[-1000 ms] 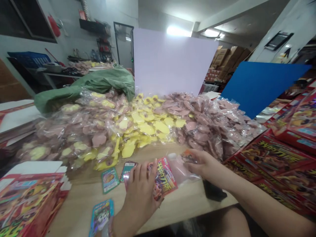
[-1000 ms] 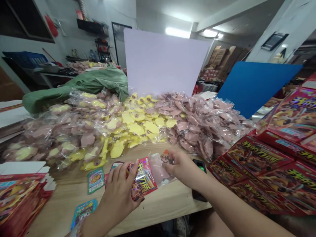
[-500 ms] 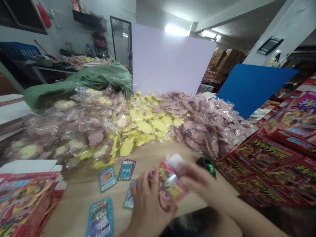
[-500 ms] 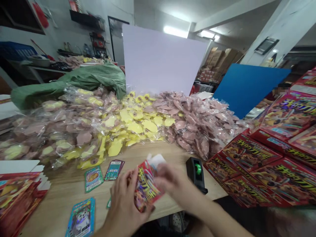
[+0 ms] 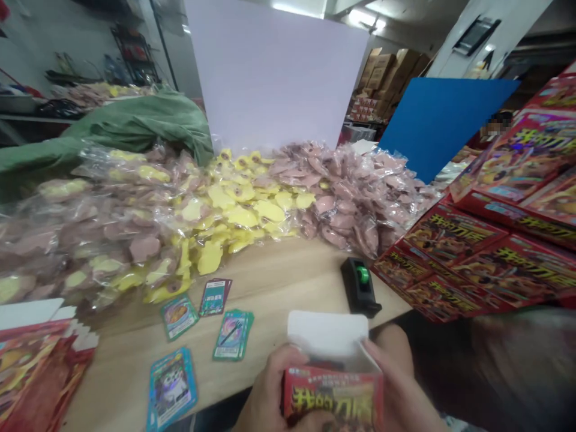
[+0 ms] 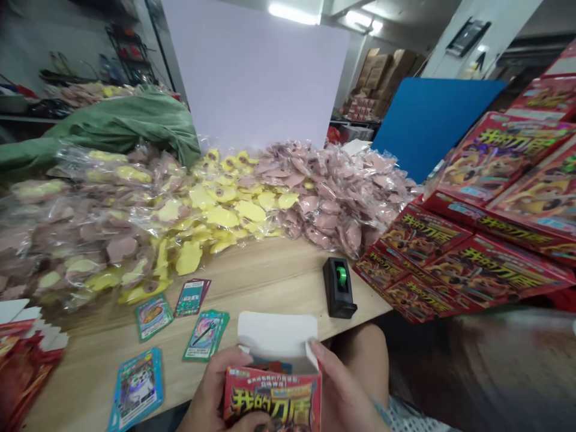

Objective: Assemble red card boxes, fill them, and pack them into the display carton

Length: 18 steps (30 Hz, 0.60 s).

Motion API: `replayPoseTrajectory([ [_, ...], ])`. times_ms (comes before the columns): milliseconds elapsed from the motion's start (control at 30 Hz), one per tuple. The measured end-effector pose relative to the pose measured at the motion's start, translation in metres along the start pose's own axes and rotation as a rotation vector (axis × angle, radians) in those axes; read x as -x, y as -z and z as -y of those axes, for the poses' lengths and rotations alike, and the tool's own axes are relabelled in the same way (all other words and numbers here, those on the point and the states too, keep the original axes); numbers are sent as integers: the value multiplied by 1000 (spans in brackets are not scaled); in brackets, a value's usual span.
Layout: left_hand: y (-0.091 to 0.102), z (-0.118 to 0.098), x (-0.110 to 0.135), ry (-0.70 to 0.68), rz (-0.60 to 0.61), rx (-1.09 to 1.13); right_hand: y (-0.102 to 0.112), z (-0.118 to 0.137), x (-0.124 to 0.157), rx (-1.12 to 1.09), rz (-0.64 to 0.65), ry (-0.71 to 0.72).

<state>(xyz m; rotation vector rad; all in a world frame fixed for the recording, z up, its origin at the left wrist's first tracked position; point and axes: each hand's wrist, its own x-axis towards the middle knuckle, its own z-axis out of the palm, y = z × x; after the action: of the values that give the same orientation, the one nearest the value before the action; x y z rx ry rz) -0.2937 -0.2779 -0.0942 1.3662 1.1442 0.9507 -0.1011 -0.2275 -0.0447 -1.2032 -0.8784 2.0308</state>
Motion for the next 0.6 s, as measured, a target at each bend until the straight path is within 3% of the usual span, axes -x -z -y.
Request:
replayPoseTrajectory([
  [67,-8,2,-3,90,45,-69,6,-7,1,-48,51,-48],
  [133,-18,4,-7,181,47,-2,15,-7,-4,37,127,-53],
  [267,-32,8,-11,260,-136,191,27,7,-15,352,451,4],
  [333,-32,7,-8,240,-186,93,22,17,-15,512,453,48],
  [467,-23,-1,-1,188,-160,-119,-1,26,-9,705,418,77],
  [600,-17,-3,5,162,-184,-141,-13,23,-9,720,368,144],
])
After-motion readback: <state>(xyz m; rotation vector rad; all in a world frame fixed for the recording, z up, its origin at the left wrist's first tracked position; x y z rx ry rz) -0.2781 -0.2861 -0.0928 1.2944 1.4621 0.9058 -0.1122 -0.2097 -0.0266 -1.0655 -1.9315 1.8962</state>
